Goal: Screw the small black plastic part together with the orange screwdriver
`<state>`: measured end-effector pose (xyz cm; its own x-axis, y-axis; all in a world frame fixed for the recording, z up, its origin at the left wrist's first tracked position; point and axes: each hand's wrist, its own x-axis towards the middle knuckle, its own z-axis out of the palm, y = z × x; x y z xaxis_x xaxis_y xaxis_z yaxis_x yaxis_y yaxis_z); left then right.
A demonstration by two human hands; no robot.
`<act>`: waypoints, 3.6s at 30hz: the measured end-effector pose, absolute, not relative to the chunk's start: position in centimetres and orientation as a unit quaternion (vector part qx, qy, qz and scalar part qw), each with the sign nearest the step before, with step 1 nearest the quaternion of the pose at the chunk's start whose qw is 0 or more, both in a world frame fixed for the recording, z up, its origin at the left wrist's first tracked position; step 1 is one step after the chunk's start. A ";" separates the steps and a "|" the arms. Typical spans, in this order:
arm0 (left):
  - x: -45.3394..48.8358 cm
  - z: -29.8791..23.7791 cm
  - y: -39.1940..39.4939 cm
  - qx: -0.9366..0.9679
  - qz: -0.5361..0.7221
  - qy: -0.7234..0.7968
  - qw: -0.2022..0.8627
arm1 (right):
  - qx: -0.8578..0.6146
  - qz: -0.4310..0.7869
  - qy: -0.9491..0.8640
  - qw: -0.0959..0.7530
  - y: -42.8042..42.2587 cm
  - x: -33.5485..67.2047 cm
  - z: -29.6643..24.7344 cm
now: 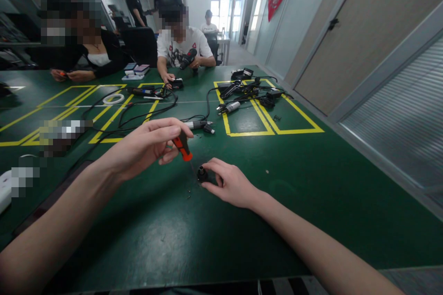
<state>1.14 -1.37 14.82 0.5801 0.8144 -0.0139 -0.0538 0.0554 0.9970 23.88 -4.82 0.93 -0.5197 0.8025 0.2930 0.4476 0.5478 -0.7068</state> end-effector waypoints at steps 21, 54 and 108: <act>1.5 14.7 -2.0 0.591 0.314 0.282 0.688 | -0.388 0.279 -0.825 0.301 -4.9 24.0 1.2; 1.4 15.0 -2.0 0.591 0.307 0.289 0.688 | -0.375 0.294 -0.825 0.304 -5.1 24.1 1.2; 1.0 14.5 -1.4 0.590 0.347 0.286 0.670 | -0.375 0.267 -0.837 0.296 -4.5 24.0 1.0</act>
